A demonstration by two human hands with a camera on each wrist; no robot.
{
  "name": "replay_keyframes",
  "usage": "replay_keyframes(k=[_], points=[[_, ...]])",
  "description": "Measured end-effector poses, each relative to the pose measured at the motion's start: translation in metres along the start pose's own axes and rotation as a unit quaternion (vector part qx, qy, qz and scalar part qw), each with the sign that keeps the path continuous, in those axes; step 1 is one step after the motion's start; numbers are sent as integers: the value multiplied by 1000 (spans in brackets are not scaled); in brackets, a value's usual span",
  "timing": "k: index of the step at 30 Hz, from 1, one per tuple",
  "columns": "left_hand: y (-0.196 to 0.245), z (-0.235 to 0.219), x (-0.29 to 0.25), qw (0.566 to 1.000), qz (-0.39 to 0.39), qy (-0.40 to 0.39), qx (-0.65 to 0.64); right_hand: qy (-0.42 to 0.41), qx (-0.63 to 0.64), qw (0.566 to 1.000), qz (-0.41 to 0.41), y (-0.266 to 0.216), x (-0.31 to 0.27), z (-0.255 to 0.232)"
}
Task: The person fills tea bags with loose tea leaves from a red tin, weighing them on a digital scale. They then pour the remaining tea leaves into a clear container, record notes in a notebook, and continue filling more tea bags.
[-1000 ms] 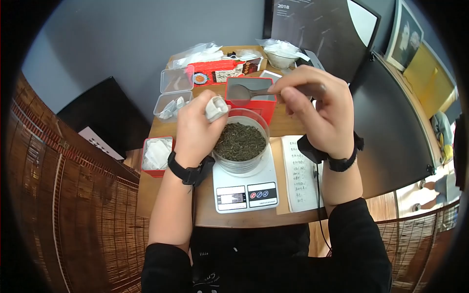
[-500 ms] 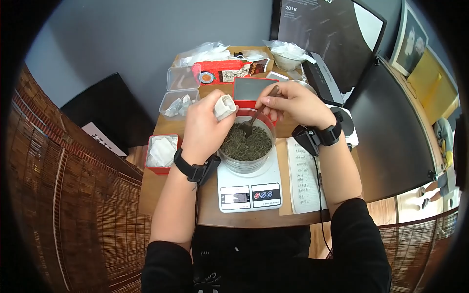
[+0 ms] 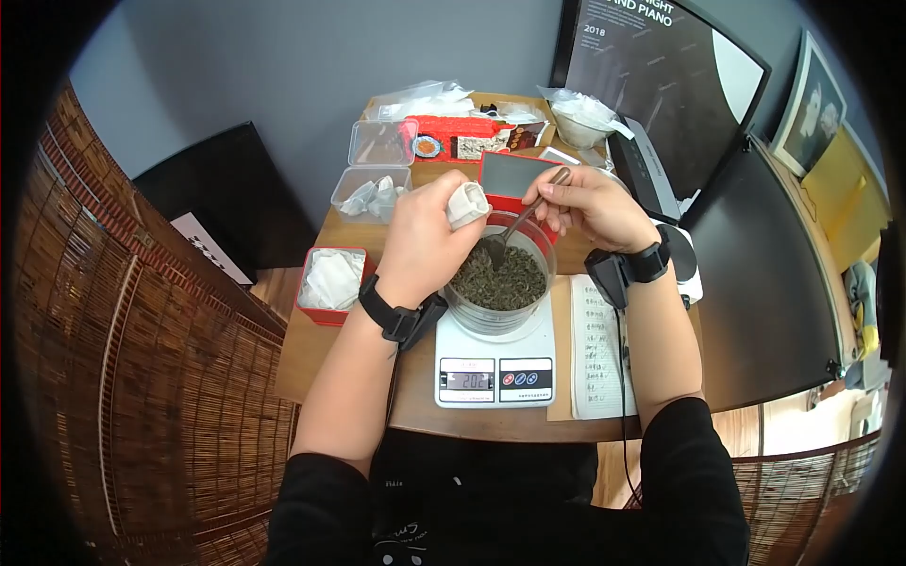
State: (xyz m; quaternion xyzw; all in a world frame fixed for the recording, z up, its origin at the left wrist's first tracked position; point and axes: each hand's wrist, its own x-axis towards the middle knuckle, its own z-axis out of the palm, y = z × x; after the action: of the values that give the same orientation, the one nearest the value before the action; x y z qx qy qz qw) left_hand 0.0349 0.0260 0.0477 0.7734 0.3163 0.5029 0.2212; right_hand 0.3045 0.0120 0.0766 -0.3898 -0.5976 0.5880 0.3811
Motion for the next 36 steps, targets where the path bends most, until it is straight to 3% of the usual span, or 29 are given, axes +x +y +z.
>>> replay_keyframes(k=[2, 12, 15, 17, 18, 21, 25, 31, 35, 36], points=[[0, 0, 0, 1000, 6, -1, 7, 8, 67, 998, -5, 0, -1, 1], [1, 1, 0, 1000, 3, 9, 9, -6, 118, 992, -54, -6, -6, -13], [1, 0, 0, 1000, 4, 10, 13, 62, 45, 996, -50, -22, -17, 1], [1, 0, 0, 1000, 1, 6, 13, 92, -220, 967, -85, -41, -29, 24], [1, -1, 0, 1000, 5, 6, 15, 80, -242, 961, -112, -42, -33, 27], [0, 0, 1, 1000, 12, 7, 23, 141, -271, 942, -140, -60, -50, 48], [1, 0, 1, 999, 16, 6, 30, 187, -153, 944, -224, -62, -59, 48], [4, -1, 2, 1000, 22, -2, 18, 166, -134, 940, -267, -62, -58, 61], [1, -2, 1, 999, 38, -11, 35, 137, -282, 913, -260, -72, -63, 76], [3, -3, 1, 999, 45, -13, 24, 112, -355, 883, -285, -78, -65, 78]])
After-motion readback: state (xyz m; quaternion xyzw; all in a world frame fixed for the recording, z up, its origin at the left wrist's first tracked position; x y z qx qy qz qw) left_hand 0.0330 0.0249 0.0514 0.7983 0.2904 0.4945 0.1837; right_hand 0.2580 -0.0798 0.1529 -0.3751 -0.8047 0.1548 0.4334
